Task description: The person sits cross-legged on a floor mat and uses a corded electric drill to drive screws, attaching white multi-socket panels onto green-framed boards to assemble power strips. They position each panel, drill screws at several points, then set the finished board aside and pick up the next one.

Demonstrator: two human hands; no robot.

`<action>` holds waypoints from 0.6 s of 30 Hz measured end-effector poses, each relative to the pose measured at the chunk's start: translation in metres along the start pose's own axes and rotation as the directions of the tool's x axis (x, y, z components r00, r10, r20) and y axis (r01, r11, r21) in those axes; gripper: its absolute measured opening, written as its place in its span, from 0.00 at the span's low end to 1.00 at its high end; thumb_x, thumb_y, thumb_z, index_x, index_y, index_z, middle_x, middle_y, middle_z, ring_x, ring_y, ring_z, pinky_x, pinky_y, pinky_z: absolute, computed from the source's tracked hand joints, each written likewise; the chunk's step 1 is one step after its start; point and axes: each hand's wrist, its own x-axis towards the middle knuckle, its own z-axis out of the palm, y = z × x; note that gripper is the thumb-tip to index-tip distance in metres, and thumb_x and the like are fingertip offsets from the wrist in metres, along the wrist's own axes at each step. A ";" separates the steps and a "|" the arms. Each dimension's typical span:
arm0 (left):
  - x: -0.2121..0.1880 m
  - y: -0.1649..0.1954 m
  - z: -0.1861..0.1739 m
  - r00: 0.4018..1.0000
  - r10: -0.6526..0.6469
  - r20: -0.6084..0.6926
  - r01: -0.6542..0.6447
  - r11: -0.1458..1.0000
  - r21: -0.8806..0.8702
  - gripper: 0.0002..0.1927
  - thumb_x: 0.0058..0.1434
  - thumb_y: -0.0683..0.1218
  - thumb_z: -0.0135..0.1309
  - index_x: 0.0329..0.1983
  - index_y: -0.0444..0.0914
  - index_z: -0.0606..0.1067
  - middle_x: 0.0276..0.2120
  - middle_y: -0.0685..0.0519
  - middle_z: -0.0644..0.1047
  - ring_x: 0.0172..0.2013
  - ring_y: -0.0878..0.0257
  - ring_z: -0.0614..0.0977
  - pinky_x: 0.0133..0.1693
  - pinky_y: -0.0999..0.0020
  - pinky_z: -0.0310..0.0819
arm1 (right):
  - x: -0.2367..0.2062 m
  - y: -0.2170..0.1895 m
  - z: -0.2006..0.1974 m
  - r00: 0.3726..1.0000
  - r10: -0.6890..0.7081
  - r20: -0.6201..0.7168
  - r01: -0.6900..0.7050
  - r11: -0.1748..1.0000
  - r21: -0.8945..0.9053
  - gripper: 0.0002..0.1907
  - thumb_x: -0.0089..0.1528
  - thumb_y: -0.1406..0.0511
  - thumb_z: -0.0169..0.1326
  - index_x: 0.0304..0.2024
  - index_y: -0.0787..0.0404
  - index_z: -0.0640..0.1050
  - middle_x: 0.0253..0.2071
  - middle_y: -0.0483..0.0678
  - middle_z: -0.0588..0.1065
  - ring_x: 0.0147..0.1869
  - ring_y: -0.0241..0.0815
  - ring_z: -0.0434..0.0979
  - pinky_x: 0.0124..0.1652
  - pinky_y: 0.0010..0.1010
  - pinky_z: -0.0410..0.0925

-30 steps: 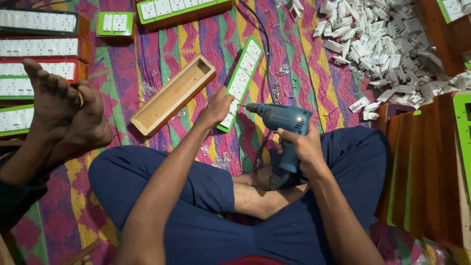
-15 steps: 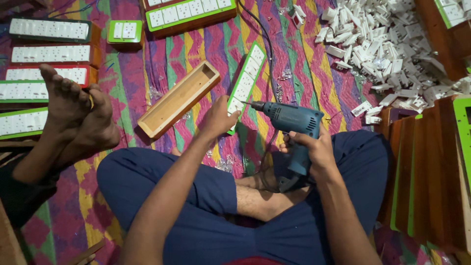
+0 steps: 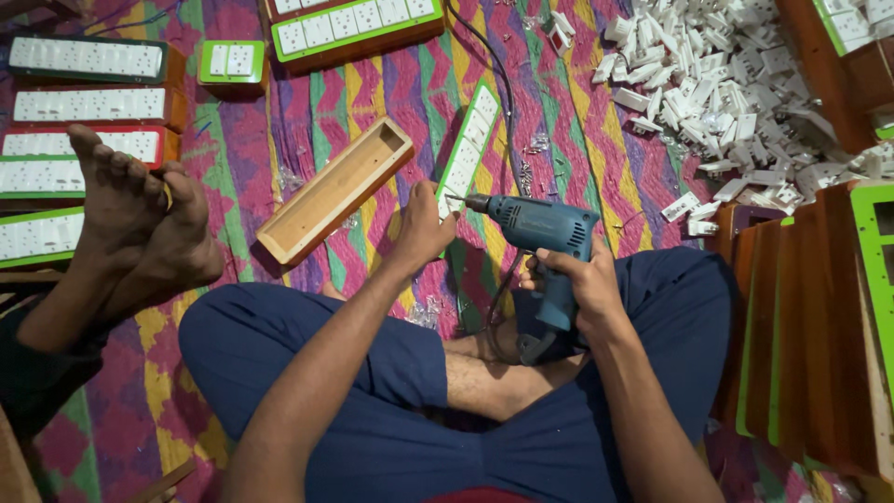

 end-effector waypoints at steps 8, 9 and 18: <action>-0.002 0.009 -0.005 0.998 -0.054 0.045 0.056 0.997 -0.049 0.21 0.58 0.39 0.58 0.52 0.34 0.66 0.45 0.37 0.76 0.46 0.40 0.81 0.44 0.48 0.73 | 0.002 0.004 -0.010 1.000 -0.002 -0.004 0.002 0.999 -0.044 0.19 0.57 0.75 0.58 0.49 0.69 0.70 0.29 0.56 0.76 0.27 0.48 0.80 0.27 0.38 0.77; -0.004 0.011 -0.005 0.998 -0.057 0.040 0.059 0.997 -0.051 0.21 0.58 0.39 0.59 0.52 0.34 0.66 0.44 0.38 0.76 0.46 0.40 0.81 0.44 0.48 0.73 | 0.002 0.004 -0.012 1.000 -0.011 0.023 0.012 0.999 -0.033 0.17 0.58 0.75 0.58 0.49 0.71 0.71 0.29 0.56 0.76 0.27 0.48 0.79 0.27 0.37 0.77; -0.003 0.018 -0.019 0.989 -0.134 0.065 0.140 0.987 -0.083 0.18 0.59 0.41 0.61 0.51 0.36 0.71 0.46 0.42 0.78 0.48 0.46 0.81 0.46 0.52 0.74 | -0.001 0.004 -0.005 0.998 0.056 -0.003 -0.056 0.997 0.060 0.18 0.57 0.75 0.56 0.49 0.71 0.70 0.30 0.57 0.76 0.29 0.51 0.81 0.29 0.39 0.78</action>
